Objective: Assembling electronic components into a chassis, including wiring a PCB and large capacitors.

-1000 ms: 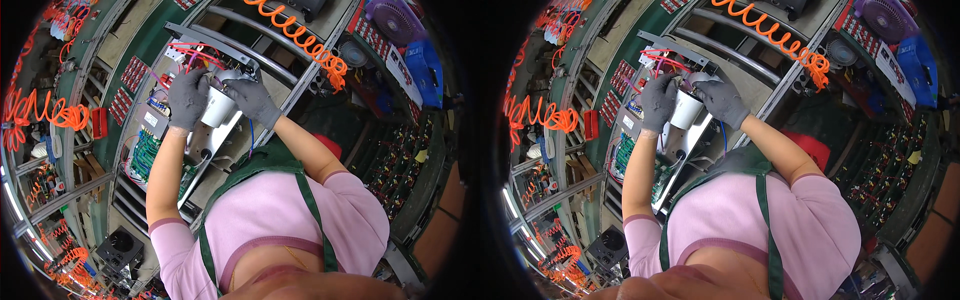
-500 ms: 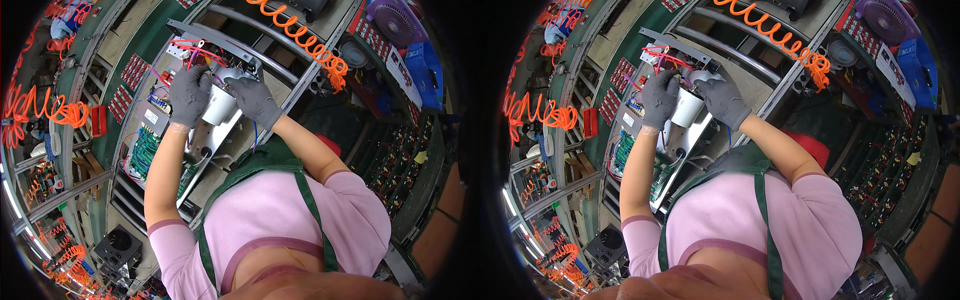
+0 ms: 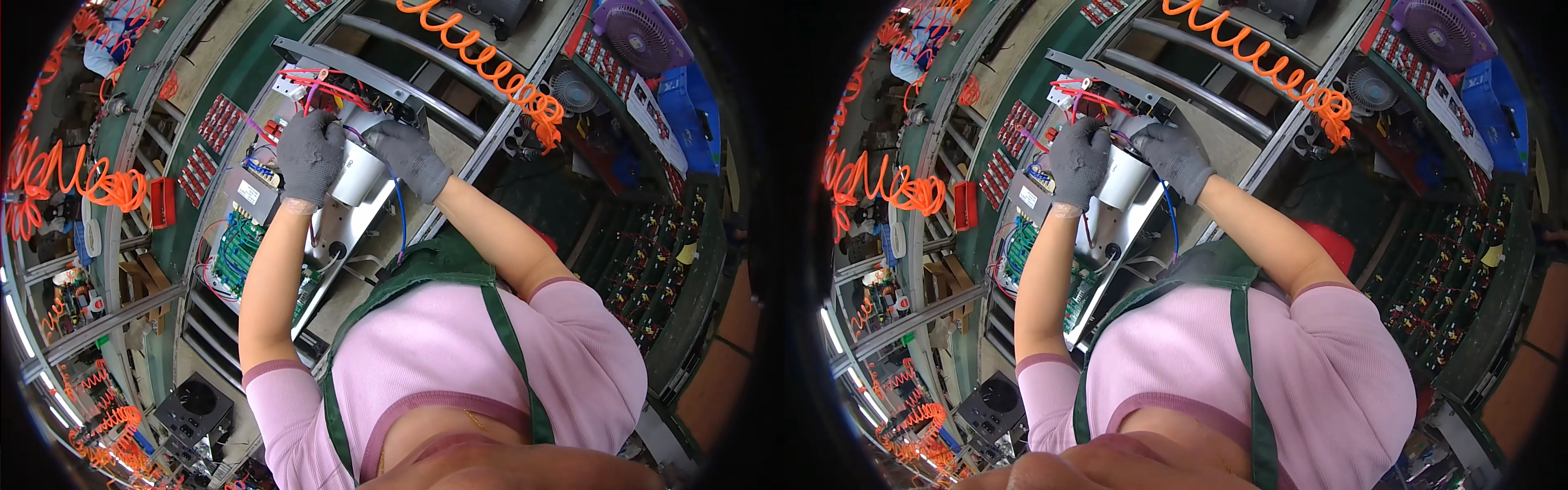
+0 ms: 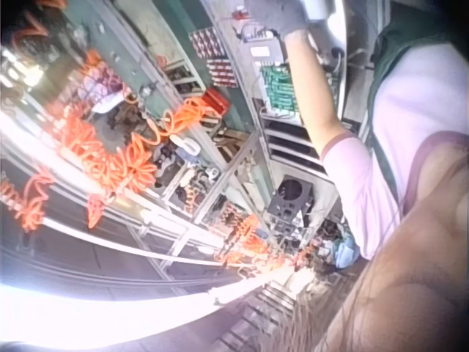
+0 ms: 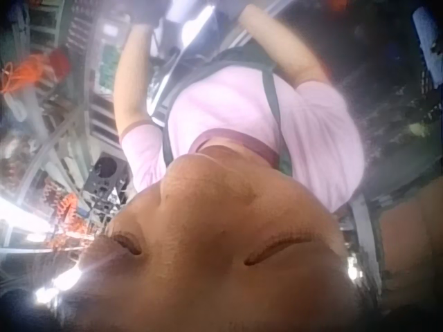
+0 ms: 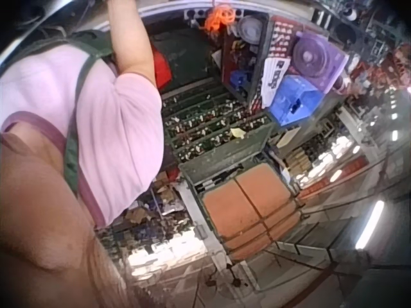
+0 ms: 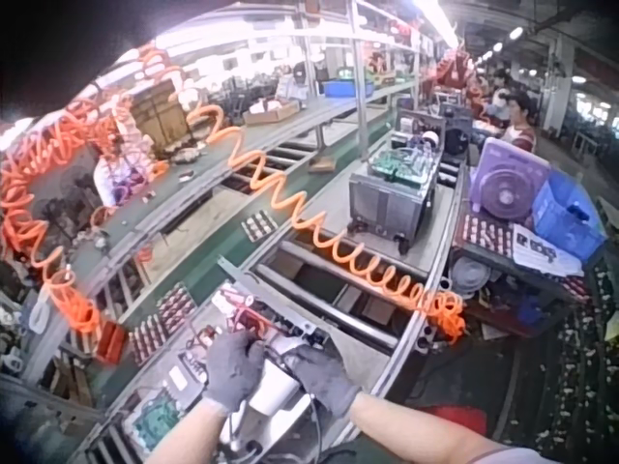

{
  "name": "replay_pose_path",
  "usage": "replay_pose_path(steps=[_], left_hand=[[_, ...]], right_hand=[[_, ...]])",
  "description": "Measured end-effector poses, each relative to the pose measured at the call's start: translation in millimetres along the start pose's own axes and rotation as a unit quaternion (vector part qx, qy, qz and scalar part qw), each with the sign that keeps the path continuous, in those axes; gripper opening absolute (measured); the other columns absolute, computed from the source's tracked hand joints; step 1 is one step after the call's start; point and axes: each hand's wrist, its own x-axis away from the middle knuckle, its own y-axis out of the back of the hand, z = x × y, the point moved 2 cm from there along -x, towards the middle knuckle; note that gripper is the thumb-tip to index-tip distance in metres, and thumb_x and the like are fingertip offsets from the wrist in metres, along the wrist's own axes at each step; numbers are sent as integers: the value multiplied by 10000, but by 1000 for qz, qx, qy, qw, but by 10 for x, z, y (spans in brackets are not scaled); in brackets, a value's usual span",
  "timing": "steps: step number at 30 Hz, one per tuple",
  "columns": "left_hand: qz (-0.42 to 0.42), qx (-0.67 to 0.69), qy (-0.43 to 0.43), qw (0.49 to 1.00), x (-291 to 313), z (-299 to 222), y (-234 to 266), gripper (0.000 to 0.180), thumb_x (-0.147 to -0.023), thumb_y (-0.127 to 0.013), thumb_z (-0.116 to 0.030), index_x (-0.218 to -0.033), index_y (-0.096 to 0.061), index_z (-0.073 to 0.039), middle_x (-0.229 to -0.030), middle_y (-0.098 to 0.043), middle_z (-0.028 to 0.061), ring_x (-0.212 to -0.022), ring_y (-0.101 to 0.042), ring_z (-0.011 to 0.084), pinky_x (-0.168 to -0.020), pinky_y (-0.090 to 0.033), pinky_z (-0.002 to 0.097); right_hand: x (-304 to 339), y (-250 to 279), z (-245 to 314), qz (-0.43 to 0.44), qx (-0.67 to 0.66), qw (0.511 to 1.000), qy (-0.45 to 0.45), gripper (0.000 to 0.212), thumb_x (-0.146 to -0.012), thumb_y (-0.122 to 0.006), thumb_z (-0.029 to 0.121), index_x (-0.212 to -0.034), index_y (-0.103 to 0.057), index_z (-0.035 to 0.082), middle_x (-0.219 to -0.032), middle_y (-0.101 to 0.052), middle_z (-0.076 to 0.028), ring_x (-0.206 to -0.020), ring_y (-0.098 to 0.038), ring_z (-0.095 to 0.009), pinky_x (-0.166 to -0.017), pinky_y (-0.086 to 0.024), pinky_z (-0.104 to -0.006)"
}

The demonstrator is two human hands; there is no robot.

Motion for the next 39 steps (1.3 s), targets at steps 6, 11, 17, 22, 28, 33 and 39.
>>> replay_pose_path(steps=[6, 11, 17, 22, 28, 33, 39], left_hand=[[-10, 7, -9, 1000, 0, 5, -11, 227, -795, -567, -238, -865, -698, -66, -801, -634, 187, -779, -620, 354, -710, -482, 446], [-12, 3, -2, 1000, 7, -24, 21, 225, -787, -560, -231, -842, -697, -61, -801, -637, 193, -776, -620, 359, -709, -486, 450], [-6, 1, 1, 1000, -4, 24, 0, 225, -808, -582, -265, -872, -691, -79, -790, -631, 178, -778, -621, 346, -707, -475, 444], [-4, 1, 13, 1000, -10, -7, 4, 212, -793, -566, -233, -825, -692, -66, -784, -640, 183, -766, -623, 354, -705, -488, 451], [-10, 0, 11, 1000, -4, -2, 13, 203, -794, -571, -231, -817, -690, -68, -775, -642, 178, -759, -625, 347, -698, -490, 446], [-14, 5, 6, 1000, -3, 17, -11, 219, -794, -586, -256, -842, -689, -69, -780, -640, 179, -756, -624, 355, -699, -482, 450], [-17, 10, 4, 1000, -4, 45, -36, 227, -800, -597, -268, -864, -688, -71, -788, -639, 181, -765, -626, 364, -707, -483, 450]], right_hand=[[-58, -9, -7, 14, 18, 1000, -17, 353, -877, -587, 346, -1068, -651, 56, -968, -658, -186, -919, -628, -295, -821, -476, -349], [-63, -31, 22, 8, 70, 997, -18, 397, -874, -583, 390, -1061, -648, 46, -946, -651, -192, -898, -627, -307, -809, -477, -366], [-67, -51, -4, -39, 69, 996, 26, 392, -882, -572, 381, -1056, -651, 39, -918, -651, -190, -856, -623, -298, -769, -474, -373], [4, 4, 179, 0, 90, 996, -9, 344, -885, -583, 352, -996, -650, 34, -838, -622, -89, -751, -568, -165, -679, -466, -307], [-40, 0, 116, -6, 146, 988, 50, 351, -900, -561, 350, -995, -644, 23, -839, -622, -102, -750, -575, -171, -679, -467, -302], [-109, 7, -42, -19, 130, 989, 63, 339, -912, -546, 347, -1019, -642, 39, -850, -634, -94, -771, -582, -168, -706, -472, -292], [-67, -6, 17, -29, 91, 992, 88, 415, -909, -513, 397, -991, -642, 11, -899, -643, -208, -899, -605, -344, -816, -457, -408]])
